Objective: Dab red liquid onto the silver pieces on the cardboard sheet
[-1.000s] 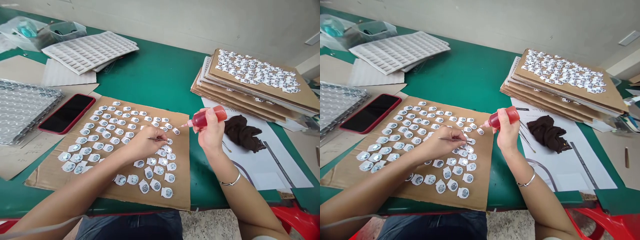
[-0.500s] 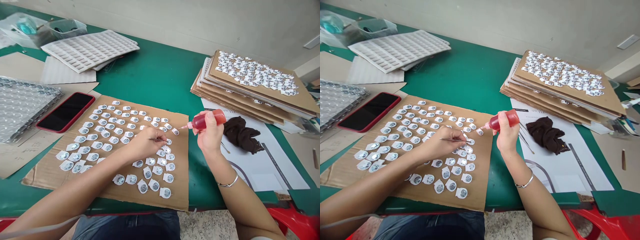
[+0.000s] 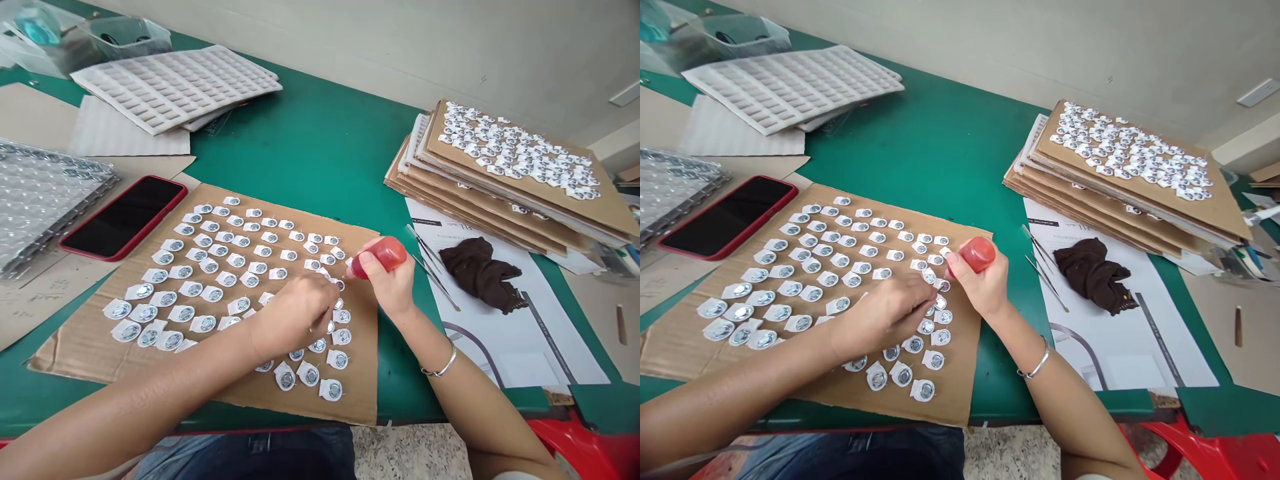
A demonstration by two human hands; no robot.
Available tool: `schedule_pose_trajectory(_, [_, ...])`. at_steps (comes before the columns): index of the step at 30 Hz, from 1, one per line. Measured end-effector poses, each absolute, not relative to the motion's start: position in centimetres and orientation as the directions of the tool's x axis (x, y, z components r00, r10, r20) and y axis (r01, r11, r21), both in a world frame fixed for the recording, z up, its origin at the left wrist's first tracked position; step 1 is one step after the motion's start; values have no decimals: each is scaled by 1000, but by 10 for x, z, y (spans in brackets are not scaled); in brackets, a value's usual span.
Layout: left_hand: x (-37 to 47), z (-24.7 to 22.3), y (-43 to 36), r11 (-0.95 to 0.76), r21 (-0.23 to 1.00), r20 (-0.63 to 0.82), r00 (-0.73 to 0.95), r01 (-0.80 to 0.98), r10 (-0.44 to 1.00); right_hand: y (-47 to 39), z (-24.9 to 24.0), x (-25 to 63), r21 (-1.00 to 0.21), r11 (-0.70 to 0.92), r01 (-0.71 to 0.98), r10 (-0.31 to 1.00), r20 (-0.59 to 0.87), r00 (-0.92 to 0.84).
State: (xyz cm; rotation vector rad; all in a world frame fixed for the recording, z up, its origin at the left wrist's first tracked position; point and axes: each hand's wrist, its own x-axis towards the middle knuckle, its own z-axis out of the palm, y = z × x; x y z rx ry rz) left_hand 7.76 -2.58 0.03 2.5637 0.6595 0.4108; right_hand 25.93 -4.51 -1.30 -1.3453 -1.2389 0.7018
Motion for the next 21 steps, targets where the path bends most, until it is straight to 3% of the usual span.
schedule_pose_trajectory(8, [85, -4, -50, -944, 61, 175, 928, 324, 329, -46, -19, 257, -909, 156, 387, 960, 232, 157])
schedule_pose_trajectory(21, [84, -8, -51, -946, 41, 194, 926, 321, 323, -45, -19, 257, -877, 168, 449, 962, 245, 118])
